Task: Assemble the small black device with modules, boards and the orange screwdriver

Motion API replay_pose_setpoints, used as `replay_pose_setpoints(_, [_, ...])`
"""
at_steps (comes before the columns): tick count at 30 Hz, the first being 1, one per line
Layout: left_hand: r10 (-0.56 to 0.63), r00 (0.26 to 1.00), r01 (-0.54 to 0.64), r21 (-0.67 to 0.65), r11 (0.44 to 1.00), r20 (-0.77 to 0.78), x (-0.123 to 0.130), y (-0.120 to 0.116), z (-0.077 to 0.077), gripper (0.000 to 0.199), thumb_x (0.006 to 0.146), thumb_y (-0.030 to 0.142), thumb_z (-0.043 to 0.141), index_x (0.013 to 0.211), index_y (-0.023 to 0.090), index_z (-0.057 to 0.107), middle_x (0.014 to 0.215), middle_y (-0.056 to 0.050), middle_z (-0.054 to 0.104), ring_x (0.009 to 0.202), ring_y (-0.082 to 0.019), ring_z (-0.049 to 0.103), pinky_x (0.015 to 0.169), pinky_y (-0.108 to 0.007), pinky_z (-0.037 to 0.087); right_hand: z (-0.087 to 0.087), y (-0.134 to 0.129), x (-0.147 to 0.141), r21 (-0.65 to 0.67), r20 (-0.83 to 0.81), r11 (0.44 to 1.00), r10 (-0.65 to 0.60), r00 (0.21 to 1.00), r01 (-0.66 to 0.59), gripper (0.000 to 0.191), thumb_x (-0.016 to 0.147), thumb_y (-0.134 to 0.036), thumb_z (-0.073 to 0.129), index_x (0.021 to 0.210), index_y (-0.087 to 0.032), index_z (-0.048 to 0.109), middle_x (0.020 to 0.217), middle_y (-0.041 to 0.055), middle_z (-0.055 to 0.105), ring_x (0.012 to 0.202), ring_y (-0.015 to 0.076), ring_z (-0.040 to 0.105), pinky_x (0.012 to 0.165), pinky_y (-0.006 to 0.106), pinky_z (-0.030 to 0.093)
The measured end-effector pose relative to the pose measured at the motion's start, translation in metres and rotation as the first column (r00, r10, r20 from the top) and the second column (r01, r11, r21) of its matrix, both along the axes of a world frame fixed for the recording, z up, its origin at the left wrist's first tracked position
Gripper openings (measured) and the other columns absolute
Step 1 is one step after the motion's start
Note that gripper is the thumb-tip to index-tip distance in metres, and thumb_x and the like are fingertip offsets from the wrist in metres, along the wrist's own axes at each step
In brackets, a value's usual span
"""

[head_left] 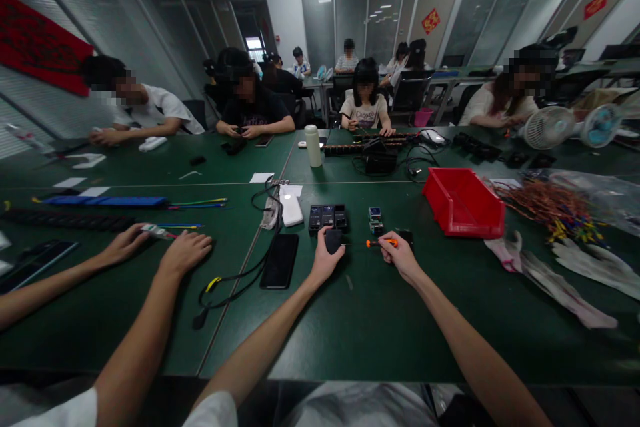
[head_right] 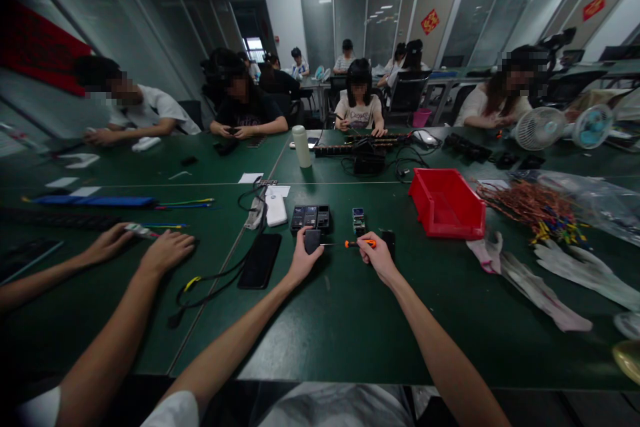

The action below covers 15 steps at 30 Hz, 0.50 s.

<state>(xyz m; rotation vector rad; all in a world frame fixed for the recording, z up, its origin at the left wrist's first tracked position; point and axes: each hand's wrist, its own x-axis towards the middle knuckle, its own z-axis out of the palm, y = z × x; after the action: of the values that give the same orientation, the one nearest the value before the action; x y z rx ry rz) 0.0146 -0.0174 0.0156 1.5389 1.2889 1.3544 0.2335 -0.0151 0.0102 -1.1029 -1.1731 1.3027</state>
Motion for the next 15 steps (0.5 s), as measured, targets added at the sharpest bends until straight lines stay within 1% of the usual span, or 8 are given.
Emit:
replay_pose_setpoints(6, [0.005,1.000,-0.005,0.025,1.000,-0.004,-0.0002,0.0000,-0.0006,0.051,0.072,0.022,0.059,0.119,0.022,0.038,0.103,-0.004,0.050,0.091,-0.014,0.050,0.085,-0.029,0.039,0.0020,-0.0012,0.0017,0.027,0.027,0.999,0.023,0.999,-0.024,0.030,0.073,-0.045,0.062,0.086,-0.019,0.053,0.055,-0.0043,0.049,0.046,0.0087,0.043,0.042,0.021,0.033])
replay_pose_setpoints(11, [0.029,0.999,-0.029,0.010,1.000,-0.015,0.0004,0.0009,-0.0024,0.052,0.071,0.023,0.059,0.118,0.022,0.038,0.099,-0.003,0.050,0.086,-0.014,0.051,0.083,-0.030,0.041,0.0057,-0.0032,0.0016,0.048,0.063,0.998,0.030,0.998,-0.033,0.031,0.074,-0.046,0.060,0.087,-0.019,0.053,0.057,-0.0036,0.050,0.048,0.0096,0.045,0.043,0.022,0.036])
replay_pose_setpoints(15, [0.027,1.000,-0.027,0.006,1.000,-0.011,0.0007,0.0013,-0.0030,0.052,0.071,0.023,0.059,0.119,0.022,0.038,0.100,-0.003,0.051,0.087,-0.014,0.051,0.083,-0.030,0.040,0.0070,-0.0039,0.0018,0.073,0.088,0.997,0.026,0.996,-0.033,0.030,0.074,-0.045,0.060,0.088,-0.019,0.053,0.058,-0.0030,0.051,0.050,0.0104,0.047,0.045,0.023,0.038])
